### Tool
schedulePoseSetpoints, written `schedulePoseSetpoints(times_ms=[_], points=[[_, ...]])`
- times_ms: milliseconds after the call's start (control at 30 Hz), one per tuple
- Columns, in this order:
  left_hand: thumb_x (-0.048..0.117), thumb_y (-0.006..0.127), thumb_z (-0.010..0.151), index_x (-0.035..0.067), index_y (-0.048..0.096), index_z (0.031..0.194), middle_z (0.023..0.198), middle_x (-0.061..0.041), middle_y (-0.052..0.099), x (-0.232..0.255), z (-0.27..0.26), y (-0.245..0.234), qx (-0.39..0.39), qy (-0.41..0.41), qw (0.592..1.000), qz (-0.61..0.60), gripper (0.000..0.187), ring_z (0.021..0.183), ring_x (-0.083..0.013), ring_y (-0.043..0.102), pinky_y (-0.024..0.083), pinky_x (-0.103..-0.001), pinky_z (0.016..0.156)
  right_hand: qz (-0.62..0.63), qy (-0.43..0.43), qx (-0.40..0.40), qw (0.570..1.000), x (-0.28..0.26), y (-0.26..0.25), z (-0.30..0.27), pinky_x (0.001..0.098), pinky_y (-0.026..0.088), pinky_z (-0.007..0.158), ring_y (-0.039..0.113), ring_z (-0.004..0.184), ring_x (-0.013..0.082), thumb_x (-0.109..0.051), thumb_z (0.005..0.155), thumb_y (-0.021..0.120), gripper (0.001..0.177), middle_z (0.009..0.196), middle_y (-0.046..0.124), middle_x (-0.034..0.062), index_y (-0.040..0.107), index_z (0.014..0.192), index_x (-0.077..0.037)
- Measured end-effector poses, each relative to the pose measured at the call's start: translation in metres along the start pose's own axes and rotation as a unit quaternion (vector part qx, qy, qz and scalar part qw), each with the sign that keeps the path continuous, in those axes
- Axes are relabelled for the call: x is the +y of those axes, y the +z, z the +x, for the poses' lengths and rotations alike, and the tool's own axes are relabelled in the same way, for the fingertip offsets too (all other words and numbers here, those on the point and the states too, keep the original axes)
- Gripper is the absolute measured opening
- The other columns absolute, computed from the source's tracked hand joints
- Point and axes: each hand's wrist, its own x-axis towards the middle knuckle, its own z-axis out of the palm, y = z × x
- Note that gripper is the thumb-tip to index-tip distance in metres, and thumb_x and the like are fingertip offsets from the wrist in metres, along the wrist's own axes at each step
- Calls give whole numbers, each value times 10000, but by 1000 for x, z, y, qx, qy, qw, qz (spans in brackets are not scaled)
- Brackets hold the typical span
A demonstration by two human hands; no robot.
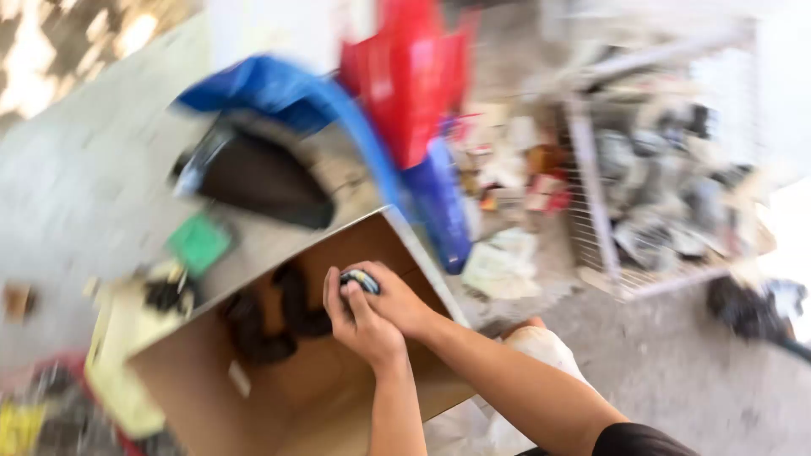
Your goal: The person wipes a black rubber hose with a cloth, then places it into a cardboard box. They repeat this process with several other hoses, taking them from a white plastic crate and wiping them before placing them in the box.
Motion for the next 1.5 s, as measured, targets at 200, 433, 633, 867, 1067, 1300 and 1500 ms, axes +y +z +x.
schedulePoseSetpoints(times_ms=[200, 433, 633, 867, 1067, 1300, 1500], points=[[114, 611, 995, -68, 591, 1322, 1337, -204, 535, 42, -125, 136, -336, 155, 923, -109, 375, 1288, -300, 554, 433, -415, 1133, 10, -39, 177, 983, -58, -221, -78, 506, 343, 1184, 495, 1389, 385, -111, 807, 736, 700, 1437, 597, 169, 542, 1474, -196], [154, 634, 989, -40, 672, 1219, 1150, -219, 659, 58, -235, 309, -541, 148, 827, -43, 304, 1034, -276, 662, 554, -414, 929, -109, -20, 458, 882, -13, -452, -126, 461, 498, 1009, 665, 1159, 312, -241, 882, 765, 329, 1147, 740, 92, 730, 1208, -218], [464, 526, 1055, -47, 531, 1421, 1398, -293, 555, -17, -306, 457, -660, -29, 734, 159, 629, 1364, -493, 484, 408, -643, 1116, -70, 130, 507, 850, 62, -586, -97, 516, 523, 920, 679, 1058, 360, -300, 865, 716, 320, 1054, 719, 115, 692, 1154, -167], [691, 445, 905, -122, 468, 1439, 1500, -331, 456, -31, -320, 497, -639, -83, 670, 370, 973, 1450, -441, 400, 293, -565, 1213, -74, 245, 396, 882, 103, -617, -54, 503, 530, 942, 685, 1088, 337, -341, 809, 573, 334, 1037, 736, 101, 731, 1071, -209], [671, 484, 899, -178, 309, 1508, 1572, -361, 324, 4, -325, 477, -615, -169, 711, 296, 1059, 1490, -439, 329, 293, -589, 1206, -100, 271, 391, 874, 104, -637, -45, 518, 523, 970, 678, 1120, 363, -335, 793, 546, 368, 1056, 738, 115, 738, 1082, -212], [441, 671, 1032, 48, 609, 1294, 1113, -133, 670, 10, -295, 396, -647, -133, 749, -58, 476, 1074, -216, 633, 529, -439, 911, 19, 49, 446, 893, -52, -534, -159, 359, 489, 785, 639, 847, 178, -264, 865, 777, 163, 840, 678, 10, 731, 975, -154], [425, 660, 1007, 38, 706, 1210, 1033, -215, 728, 41, -222, 260, -535, -267, 774, -208, 440, 979, -306, 729, 614, -472, 870, 122, -117, 496, 852, -135, -413, -214, 265, 506, 751, 595, 817, 107, -63, 879, 724, 246, 855, 656, 30, 738, 1121, -101]])
